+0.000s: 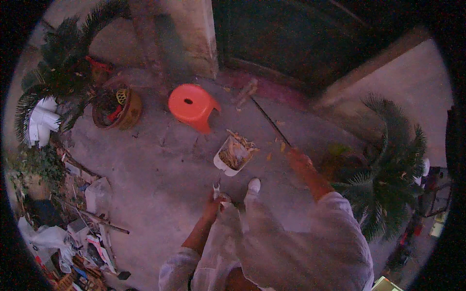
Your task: The person sweeps debris on a concrete floor using a broom and dustpan. They gather scattered leaves and small items into the dustpan, moving around a cluttered outdoor area with plants and furniture.
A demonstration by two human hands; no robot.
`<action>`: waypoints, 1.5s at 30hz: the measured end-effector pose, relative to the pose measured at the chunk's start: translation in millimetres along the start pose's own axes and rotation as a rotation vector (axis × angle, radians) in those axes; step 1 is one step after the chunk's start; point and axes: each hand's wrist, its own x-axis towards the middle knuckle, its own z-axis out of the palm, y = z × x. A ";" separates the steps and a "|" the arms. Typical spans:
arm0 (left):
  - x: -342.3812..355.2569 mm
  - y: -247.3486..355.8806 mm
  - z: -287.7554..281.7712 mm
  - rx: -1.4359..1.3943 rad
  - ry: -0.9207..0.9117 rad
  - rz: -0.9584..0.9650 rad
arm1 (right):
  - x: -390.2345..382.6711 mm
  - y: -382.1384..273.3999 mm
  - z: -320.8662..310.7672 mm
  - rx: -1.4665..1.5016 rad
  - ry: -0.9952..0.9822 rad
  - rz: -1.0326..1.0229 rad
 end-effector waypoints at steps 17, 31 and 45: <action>-37.7 62.4 -30.7 0.036 0.327 0.117 | 71.6 -30.8 11.3 -0.458 -0.043 -0.090; 15.2 88.6 -52.6 0.108 0.322 0.130 | -86.6 98.9 -18.4 0.208 -0.272 0.027; 60.5 126.6 -101.1 0.331 0.159 0.186 | -153.8 -16.6 27.7 0.675 -0.730 0.298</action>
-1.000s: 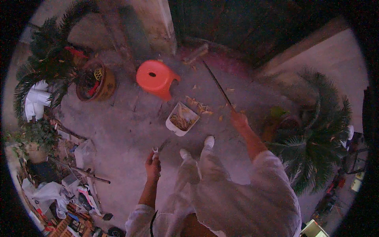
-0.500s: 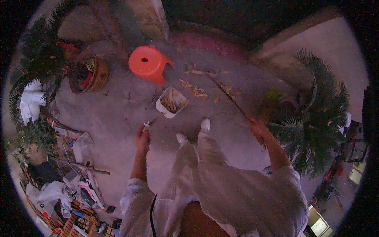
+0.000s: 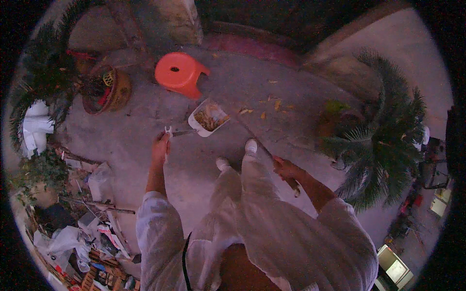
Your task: The person sweeps debris on a concrete floor using a broom and dustpan. They gather scattered leaves and small items into the dustpan, moving around a cluttered outdoor area with plants and furniture.
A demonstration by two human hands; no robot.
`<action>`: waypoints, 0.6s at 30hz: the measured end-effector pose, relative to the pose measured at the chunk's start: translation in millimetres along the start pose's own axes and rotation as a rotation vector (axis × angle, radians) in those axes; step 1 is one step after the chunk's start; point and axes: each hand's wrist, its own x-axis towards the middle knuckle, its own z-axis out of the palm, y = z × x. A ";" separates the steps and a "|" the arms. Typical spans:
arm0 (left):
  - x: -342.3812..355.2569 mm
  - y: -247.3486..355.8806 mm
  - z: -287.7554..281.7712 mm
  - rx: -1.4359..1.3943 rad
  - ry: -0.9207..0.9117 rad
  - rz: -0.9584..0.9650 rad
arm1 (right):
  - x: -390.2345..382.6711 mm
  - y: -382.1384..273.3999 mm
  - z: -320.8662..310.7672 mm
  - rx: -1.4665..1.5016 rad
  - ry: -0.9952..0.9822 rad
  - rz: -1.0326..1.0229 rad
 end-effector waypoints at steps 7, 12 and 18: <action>-3.5 -0.4 2.3 0.015 0.042 -0.053 | -91.0 10.0 0.6 0.277 -0.012 -0.012; -13.0 -1.6 -3.0 0.067 -0.118 0.046 | -79.0 63.6 -14.7 0.379 0.227 -0.079; -22.3 7.1 4.9 0.199 -0.121 0.032 | 28.6 110.7 -88.8 0.535 0.422 -0.495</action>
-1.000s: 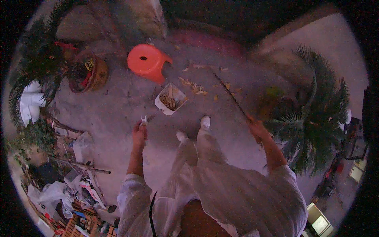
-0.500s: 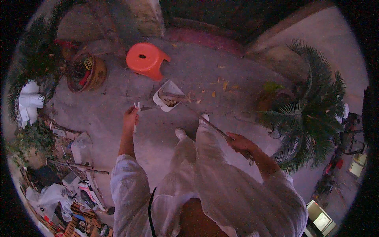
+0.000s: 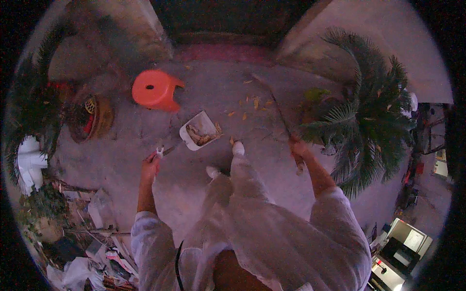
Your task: The person sweeps debris on a concrete floor using a broom and dustpan. They gather scattered leaves and small items into the dustpan, moving around a cluttered outdoor area with plants and furniture.
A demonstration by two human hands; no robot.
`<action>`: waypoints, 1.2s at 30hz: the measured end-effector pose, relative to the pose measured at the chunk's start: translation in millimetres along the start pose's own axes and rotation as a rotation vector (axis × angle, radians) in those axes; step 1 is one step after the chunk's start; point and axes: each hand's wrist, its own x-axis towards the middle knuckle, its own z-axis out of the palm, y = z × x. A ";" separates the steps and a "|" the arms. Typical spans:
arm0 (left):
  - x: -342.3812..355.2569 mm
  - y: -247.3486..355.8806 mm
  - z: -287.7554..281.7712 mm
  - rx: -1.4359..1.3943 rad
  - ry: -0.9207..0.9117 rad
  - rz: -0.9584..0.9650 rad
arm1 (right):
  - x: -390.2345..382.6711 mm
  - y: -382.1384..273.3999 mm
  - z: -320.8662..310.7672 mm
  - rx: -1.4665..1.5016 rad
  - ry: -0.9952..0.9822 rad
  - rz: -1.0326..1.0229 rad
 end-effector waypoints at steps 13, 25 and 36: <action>6.2 -21.4 0.5 -0.016 -0.090 -0.034 | -142.2 2.5 66.3 0.099 0.040 0.475; -27.2 -25.9 5.1 0.049 -0.072 -0.059 | -130.0 23.7 51.9 0.179 0.120 0.540; -40.8 -34.7 24.7 0.024 -0.055 -0.007 | -205.7 -19.8 87.8 0.179 -0.157 0.672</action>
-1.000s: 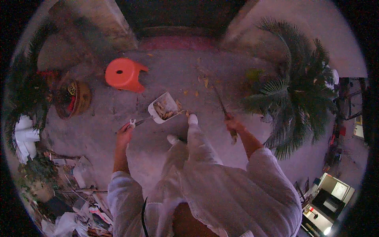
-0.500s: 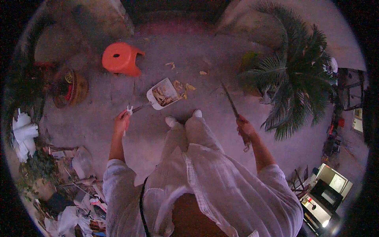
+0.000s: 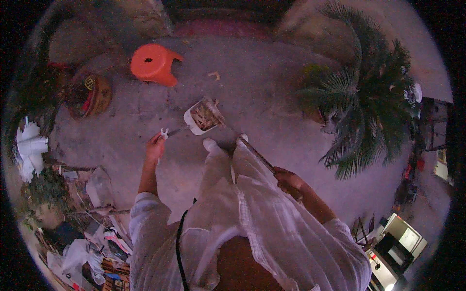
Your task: The person sweeps debris on a concrete floor using a broom and dustpan. They gather scattered leaves and small items into the dustpan, moving around a cluttered outdoor area with plants and furniture.
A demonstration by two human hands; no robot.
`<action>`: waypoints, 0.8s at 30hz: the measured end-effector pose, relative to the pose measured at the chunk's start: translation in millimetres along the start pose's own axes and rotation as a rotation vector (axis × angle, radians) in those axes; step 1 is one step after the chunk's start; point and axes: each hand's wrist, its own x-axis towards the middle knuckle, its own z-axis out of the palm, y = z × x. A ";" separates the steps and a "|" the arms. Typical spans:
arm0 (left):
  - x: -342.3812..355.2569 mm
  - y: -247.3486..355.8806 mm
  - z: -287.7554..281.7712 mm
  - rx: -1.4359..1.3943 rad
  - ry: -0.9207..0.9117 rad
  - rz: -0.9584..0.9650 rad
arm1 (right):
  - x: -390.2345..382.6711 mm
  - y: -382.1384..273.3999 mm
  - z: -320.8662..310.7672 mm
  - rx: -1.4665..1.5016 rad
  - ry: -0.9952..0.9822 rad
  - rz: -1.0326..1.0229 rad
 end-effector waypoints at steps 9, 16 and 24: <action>-26.9 -18.0 19.3 -0.341 0.255 -0.017 | 7.8 -65.2 -31.5 -0.439 0.088 -0.262; -38.0 -17.2 29.1 -0.298 0.261 -0.087 | 158.9 -134.5 -36.5 -0.811 0.197 -0.436; -32.4 -26.5 32.6 -0.283 0.209 -0.036 | 53.0 -96.6 -63.6 -0.527 -0.180 -0.071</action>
